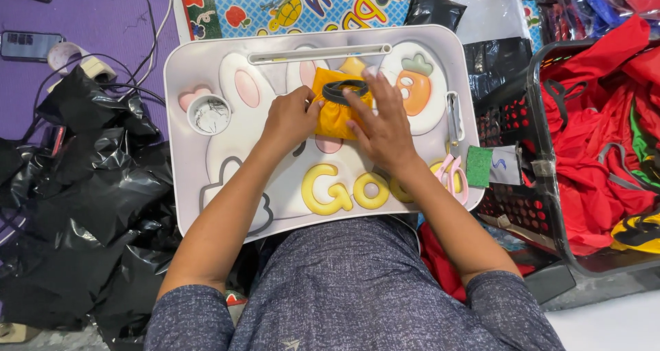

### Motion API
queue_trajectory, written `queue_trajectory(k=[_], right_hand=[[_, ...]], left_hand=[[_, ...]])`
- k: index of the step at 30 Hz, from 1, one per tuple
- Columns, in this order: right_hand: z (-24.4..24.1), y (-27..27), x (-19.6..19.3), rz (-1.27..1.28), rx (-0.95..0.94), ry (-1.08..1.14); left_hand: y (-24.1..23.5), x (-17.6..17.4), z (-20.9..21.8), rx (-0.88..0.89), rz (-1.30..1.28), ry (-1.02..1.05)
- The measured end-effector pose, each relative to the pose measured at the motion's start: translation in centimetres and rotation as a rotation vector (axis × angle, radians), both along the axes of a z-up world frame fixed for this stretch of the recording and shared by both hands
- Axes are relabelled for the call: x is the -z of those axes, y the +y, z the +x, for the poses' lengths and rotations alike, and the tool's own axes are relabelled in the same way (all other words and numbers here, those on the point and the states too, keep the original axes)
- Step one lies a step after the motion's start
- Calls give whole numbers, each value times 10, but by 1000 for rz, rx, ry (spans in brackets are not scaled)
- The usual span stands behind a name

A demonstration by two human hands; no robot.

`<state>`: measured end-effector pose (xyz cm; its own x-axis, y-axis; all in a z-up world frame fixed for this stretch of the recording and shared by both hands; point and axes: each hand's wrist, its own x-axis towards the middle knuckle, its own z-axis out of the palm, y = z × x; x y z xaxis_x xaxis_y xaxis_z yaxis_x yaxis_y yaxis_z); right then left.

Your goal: The person wipes a yellow drawstring bag with a green sponge, then folds the bag and places it into a clear plastic bag. They then place the plastic bag into a black shipping bag and seal it.

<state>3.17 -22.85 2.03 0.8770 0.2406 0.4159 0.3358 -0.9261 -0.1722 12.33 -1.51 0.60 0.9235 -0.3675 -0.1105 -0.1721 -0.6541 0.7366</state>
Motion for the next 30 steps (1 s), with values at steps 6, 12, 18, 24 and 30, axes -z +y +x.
queue_trajectory(k=[6,12,18,24,30], right_hand=[[15,-19,30,-68,-100,243],[16,-19,29,-39,-125,284],[15,-21,29,-86,-110,336],[18,-27,23,-171,-148,362],[21,-25,7,-173,-162,392]], left_hand=[[12,-27,-9,-84,-125,58],[21,-26,-20,-16,-58,-657],[-3,-14,-28,459,336,-472],[6,-10,-15,548,459,-421],[7,-10,-6,572,461,-394]])
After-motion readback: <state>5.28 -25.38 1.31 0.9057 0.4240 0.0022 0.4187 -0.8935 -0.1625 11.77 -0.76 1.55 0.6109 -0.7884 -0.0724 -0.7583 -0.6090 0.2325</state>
